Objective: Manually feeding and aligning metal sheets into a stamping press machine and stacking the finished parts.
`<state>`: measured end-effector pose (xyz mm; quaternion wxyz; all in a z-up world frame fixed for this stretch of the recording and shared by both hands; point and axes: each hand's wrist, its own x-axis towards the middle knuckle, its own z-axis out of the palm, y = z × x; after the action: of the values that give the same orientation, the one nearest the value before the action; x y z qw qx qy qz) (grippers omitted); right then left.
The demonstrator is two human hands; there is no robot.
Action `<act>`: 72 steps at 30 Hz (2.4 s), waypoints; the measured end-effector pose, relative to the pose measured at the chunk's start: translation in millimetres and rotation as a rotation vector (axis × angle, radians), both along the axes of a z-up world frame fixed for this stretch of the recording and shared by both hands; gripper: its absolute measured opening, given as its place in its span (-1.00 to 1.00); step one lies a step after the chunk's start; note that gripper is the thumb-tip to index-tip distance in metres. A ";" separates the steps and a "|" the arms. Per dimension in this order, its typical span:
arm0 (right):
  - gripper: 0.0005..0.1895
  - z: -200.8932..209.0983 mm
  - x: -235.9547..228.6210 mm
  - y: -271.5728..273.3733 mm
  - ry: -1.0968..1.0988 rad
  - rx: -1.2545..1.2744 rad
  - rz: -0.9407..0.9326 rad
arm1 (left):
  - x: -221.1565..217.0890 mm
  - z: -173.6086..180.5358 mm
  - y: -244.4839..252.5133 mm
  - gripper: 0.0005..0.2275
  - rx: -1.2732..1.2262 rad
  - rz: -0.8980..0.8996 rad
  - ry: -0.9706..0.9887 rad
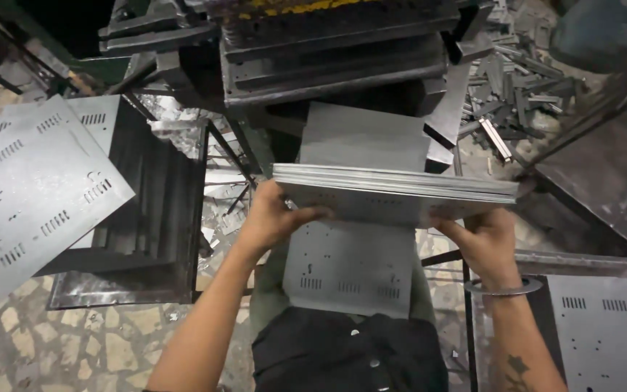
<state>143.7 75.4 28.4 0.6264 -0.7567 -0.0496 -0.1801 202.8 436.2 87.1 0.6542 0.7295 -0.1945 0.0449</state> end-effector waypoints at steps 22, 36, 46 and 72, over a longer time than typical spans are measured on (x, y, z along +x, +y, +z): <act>-0.54 42.2 -23.4 39.0 -0.123 0.162 0.125 | -39.2 30.5 -2.2 -0.61 0.104 -0.081 -0.143; -0.05 72.6 -17.7 77.8 -0.180 0.073 0.192 | -38.4 18.7 -27.7 -0.05 -0.132 -0.126 -0.159; -0.58 31.4 1.0 45.9 0.262 0.161 -0.085 | -9.3 4.8 -5.2 -0.67 0.218 -0.003 -0.172; -0.31 206.6 -214.5 -221.3 0.947 -0.455 -0.884 | -173.5 90.5 -357.8 -0.59 -0.077 -0.527 1.210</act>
<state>-70.8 -146.0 235.0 0.2739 -0.8158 0.5065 -0.0535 29.3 78.4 177.7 0.6630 0.5300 0.0370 -0.5274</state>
